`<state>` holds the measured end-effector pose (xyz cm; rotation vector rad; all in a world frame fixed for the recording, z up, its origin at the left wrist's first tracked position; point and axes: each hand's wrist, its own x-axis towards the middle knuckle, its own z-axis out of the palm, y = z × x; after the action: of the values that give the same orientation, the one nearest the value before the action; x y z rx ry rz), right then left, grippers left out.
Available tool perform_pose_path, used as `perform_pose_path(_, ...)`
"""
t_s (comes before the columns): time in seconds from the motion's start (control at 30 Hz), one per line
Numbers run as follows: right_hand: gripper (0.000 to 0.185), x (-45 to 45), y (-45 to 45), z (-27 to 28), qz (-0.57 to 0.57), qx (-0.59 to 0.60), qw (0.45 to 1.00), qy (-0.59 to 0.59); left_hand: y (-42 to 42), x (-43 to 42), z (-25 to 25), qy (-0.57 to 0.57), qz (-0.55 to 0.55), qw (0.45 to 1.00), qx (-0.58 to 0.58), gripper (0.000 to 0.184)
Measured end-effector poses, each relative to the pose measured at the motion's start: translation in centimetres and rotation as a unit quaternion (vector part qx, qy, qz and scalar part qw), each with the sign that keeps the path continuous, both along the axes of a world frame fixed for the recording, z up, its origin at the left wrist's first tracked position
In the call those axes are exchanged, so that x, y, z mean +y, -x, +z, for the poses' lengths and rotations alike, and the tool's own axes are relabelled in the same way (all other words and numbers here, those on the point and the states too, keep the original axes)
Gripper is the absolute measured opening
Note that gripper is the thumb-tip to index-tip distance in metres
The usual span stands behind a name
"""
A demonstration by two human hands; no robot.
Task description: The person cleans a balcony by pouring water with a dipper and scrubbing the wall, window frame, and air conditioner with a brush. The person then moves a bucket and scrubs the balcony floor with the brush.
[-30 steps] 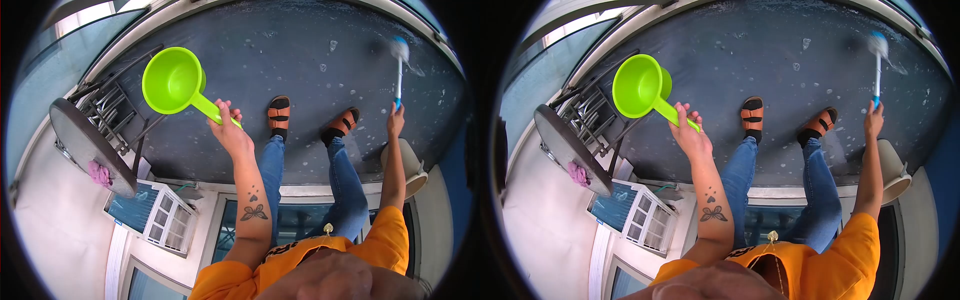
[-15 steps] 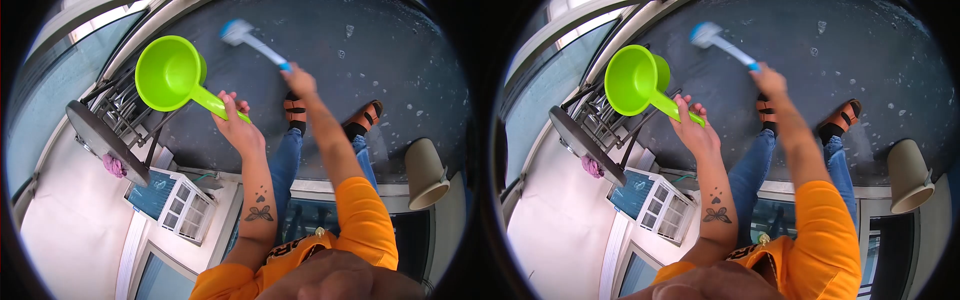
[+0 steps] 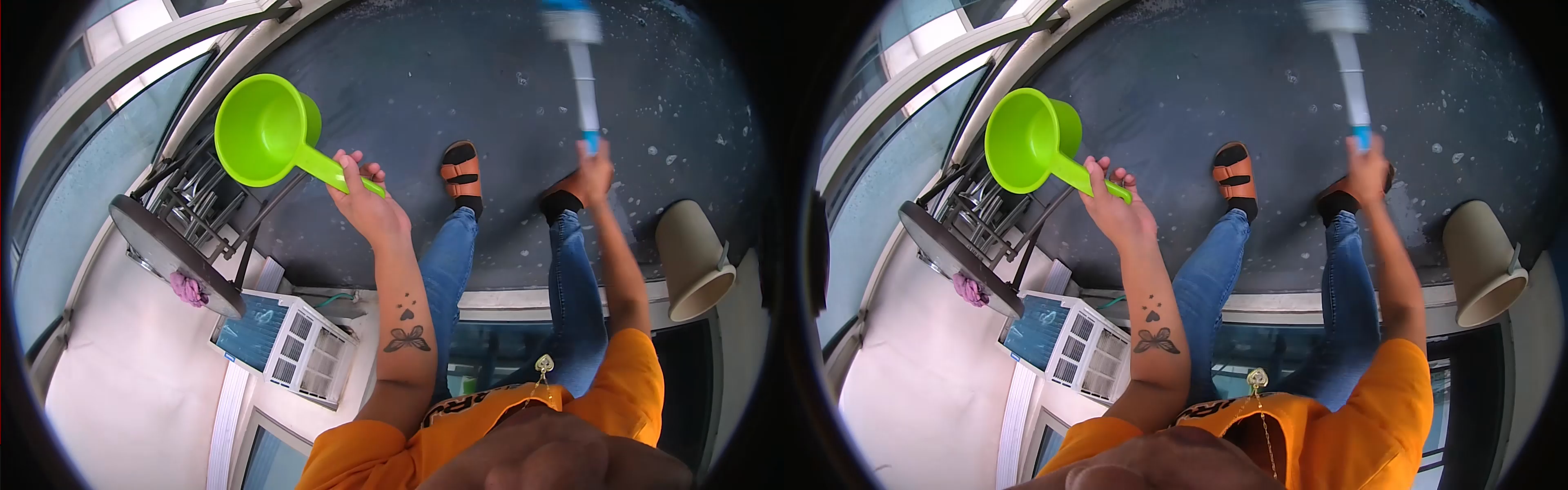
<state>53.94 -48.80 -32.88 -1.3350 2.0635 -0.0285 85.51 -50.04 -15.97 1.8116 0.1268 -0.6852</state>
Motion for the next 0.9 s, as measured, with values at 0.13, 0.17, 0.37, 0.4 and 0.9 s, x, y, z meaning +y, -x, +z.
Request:
perform_pose_path(0.13, 0.04, 6.5, -17.0, 0.2, 0.149, -0.235, 0.955, -0.103, 1.2, -0.7, -0.1, -0.005, -0.007, 1.0, -0.003, 0.03)
perform_pose_path(0.17, 0.04, 8.2, -20.4, -1.3, 0.209, -0.243, 0.938, -0.133, 1.4, -0.9, -0.2, -0.007, -0.008, 1.0, -0.007, 0.03)
perform_pose_path(0.37, 0.039, 2.7, -15.0, -5.7, 0.15, -0.131, 0.967, -0.157, 3.0, -1.6, -0.2, -0.01, -0.05, 0.999, 0.007, 0.031)
perform_pose_path(0.4, 0.042, 1.8, -9.5, -6.3, 0.077, -0.088, 0.983, -0.144, 3.2, -1.8, -0.3, -0.012, -0.054, 0.998, 0.011, 0.031)
perform_pose_path(0.9, 0.036, 3.7, -8.3, 1.3, 0.089, -0.171, 0.974, -0.115, 8.6, -4.4, -0.8, 0.028, -0.099, 0.995, 0.015, 0.031)
